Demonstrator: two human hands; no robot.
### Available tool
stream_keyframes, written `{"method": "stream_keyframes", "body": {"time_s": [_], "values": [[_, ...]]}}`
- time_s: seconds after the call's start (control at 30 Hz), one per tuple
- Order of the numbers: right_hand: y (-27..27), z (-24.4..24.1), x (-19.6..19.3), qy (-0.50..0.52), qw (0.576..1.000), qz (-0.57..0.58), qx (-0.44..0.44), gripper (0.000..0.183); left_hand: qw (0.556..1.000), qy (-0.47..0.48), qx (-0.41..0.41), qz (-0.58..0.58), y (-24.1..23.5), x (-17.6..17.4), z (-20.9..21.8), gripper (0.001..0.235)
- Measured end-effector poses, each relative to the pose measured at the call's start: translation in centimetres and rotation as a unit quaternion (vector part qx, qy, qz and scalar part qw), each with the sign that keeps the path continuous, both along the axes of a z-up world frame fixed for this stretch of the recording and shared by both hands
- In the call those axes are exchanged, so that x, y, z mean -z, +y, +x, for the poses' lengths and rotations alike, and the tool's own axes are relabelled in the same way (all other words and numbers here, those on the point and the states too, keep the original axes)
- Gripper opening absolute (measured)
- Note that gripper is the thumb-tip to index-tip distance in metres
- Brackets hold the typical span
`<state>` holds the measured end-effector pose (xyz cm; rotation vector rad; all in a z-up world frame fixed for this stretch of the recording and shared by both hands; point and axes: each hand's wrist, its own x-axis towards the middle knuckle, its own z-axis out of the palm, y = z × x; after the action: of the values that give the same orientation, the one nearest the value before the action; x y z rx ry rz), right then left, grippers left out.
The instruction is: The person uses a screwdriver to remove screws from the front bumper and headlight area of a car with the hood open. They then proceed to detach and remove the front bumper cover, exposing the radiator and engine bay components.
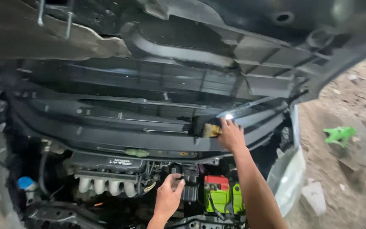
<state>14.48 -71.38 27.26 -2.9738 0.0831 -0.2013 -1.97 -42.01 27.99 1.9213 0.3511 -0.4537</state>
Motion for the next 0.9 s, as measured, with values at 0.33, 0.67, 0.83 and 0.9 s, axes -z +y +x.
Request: {"method": "stream_keyframes", "body": {"time_s": [0.33, 0.67, 0.83, 0.9], "values": [[0.1, -1.4, -1.6, -0.04, 0.993, -0.068, -0.092, 0.068, 0.959, -0.255, 0.004, 0.123, 0.2, 1.4, 9.4, 0.028], [-2.8, -7.2, 2.0, -0.157, 0.901, 0.395, 0.086, 0.043, 0.798, -0.31, 0.271, 0.44, 0.2, 9.6, 23.9, 0.047], [-3.0, -7.1, -0.9, -0.087, 0.845, 0.513, 0.123, 0.07, 0.792, -0.233, 0.351, 0.442, -0.2, 3.1, 22.9, 0.055], [-2.8, -6.9, -1.3, -0.039, 0.823, 0.546, 0.153, 0.097, 0.779, -0.214, 0.372, 0.457, -0.3, 1.2, 22.3, 0.056]]}}
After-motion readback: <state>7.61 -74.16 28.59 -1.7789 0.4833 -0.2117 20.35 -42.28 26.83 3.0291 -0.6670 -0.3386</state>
